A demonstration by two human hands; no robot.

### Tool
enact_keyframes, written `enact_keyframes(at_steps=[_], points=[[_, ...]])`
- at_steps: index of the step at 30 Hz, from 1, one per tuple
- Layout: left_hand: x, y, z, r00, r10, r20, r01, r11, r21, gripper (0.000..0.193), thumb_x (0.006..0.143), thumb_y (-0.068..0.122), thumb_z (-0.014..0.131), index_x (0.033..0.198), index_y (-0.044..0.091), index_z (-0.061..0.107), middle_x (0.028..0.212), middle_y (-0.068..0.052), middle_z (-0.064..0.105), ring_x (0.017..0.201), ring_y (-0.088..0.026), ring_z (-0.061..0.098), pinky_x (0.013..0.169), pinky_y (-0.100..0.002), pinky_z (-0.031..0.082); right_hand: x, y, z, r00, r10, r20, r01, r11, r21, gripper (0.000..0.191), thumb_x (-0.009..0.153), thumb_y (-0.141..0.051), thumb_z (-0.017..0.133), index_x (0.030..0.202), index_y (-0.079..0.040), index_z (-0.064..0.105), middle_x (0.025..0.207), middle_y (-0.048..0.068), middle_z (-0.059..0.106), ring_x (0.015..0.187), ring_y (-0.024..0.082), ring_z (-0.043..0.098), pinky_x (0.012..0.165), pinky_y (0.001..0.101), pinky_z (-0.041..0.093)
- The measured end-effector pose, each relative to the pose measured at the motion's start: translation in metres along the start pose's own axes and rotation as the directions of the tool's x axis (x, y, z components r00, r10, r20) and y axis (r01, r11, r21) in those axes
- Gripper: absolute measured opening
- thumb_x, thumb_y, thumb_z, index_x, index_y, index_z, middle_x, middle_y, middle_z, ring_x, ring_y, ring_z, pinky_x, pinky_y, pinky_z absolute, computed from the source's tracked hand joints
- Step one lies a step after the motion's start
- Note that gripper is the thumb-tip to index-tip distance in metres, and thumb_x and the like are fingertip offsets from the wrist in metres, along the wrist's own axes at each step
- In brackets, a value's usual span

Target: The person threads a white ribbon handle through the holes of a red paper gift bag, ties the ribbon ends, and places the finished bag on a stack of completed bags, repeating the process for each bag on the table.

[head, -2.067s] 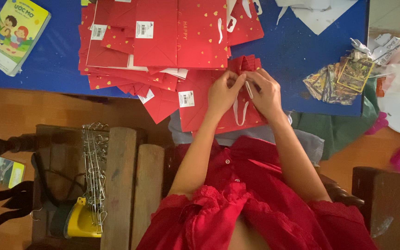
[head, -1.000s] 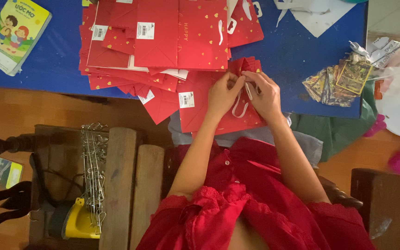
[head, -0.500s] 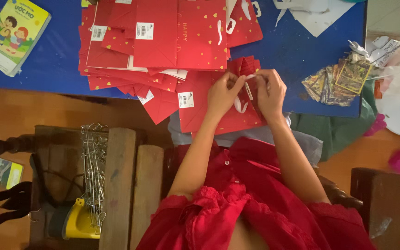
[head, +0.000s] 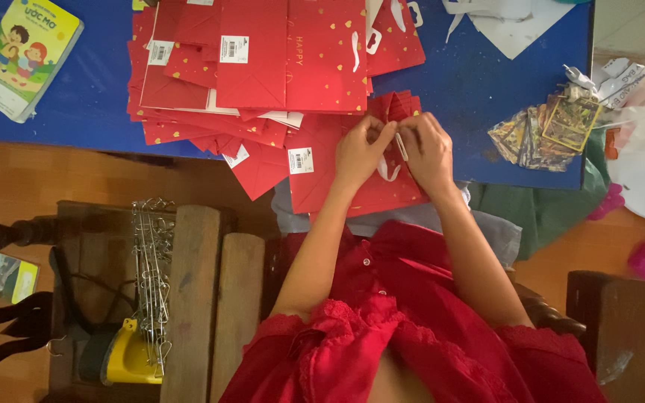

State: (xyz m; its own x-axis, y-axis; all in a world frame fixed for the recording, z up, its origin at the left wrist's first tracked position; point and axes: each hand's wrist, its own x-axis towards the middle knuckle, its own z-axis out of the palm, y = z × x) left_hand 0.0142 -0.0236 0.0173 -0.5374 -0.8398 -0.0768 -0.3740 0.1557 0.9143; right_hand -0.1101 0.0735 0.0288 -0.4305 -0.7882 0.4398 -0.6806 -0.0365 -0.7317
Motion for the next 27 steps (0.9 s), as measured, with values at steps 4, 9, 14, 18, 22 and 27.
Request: enact_keyframes(at_steps=[4,9,14,18,22,27], points=[[-0.001,0.001,0.0,1.0,0.001,0.003,-0.001,1.0,-0.016,0.044,0.091,0.054,0.063,0.09,0.011,0.072,0.079,-0.002,0.077,0.071,-0.016,0.073,0.067,-0.032,0.054,-0.001,0.001,-0.002,0.993,0.095,-0.064,-0.09,0.994,0.065,0.004,0.103,0.003,0.059,0.106,0.003,0.063,0.098,0.015,0.065,0.079,0.024,0.066,0.07,0.0355,0.052],[-0.001,0.002,-0.001,1.0,0.027,-0.014,-0.028,0.999,-0.018,0.042,0.092,0.051,0.064,0.09,0.01,0.072,0.079,-0.002,0.077,0.073,-0.016,0.073,0.068,-0.032,0.054,0.002,-0.008,-0.003,1.0,0.0,-0.019,0.001,0.999,0.044,0.013,0.1,0.002,0.063,0.112,0.002,0.066,0.101,0.015,0.068,0.082,0.023,0.068,0.069,0.0344,0.054],[-0.002,0.004,-0.002,1.0,0.022,-0.014,-0.022,1.0,-0.003,0.042,0.093,0.052,0.064,0.089,0.011,0.07,0.078,-0.002,0.076,0.072,-0.017,0.073,0.067,-0.032,0.054,-0.001,0.0,0.0,1.0,0.009,0.002,-0.009,1.0,0.005,0.01,0.099,0.003,0.064,0.107,0.0,0.069,0.092,0.012,0.069,0.072,0.019,0.064,0.063,0.031,0.05],[-0.003,0.006,-0.002,1.0,0.01,-0.027,-0.009,1.0,0.018,0.043,0.091,0.052,0.065,0.089,0.01,0.071,0.076,-0.004,0.075,0.07,-0.019,0.071,0.065,-0.034,0.052,-0.004,0.02,0.001,0.969,0.232,-0.086,-0.203,0.943,0.264,0.008,0.108,-0.001,0.056,0.109,-0.002,0.064,0.084,0.005,0.065,0.066,0.011,0.062,0.057,0.026,0.049],[-0.001,0.005,-0.001,1.0,0.007,-0.014,-0.007,1.0,-0.013,0.044,0.091,0.054,0.064,0.088,0.01,0.07,0.076,-0.002,0.075,0.07,-0.017,0.072,0.066,-0.033,0.053,-0.008,0.033,-0.002,0.927,0.35,-0.137,-0.251,0.847,0.468,0.01,0.113,-0.005,0.051,0.11,-0.001,0.059,0.082,0.002,0.061,0.068,0.009,0.061,0.059,0.0253,0.048],[0.001,-0.002,0.0,1.0,0.023,0.007,-0.023,1.0,0.014,0.046,0.093,0.055,0.062,0.084,0.01,0.069,0.072,-0.003,0.072,0.066,-0.017,0.068,0.064,-0.034,0.052,-0.005,0.03,-0.009,0.882,0.461,-0.1,-0.266,0.662,0.701,0.008,0.112,-0.006,0.054,0.11,-0.004,0.062,0.086,0.004,0.064,0.071,0.01,0.061,0.06,0.0254,0.049]])
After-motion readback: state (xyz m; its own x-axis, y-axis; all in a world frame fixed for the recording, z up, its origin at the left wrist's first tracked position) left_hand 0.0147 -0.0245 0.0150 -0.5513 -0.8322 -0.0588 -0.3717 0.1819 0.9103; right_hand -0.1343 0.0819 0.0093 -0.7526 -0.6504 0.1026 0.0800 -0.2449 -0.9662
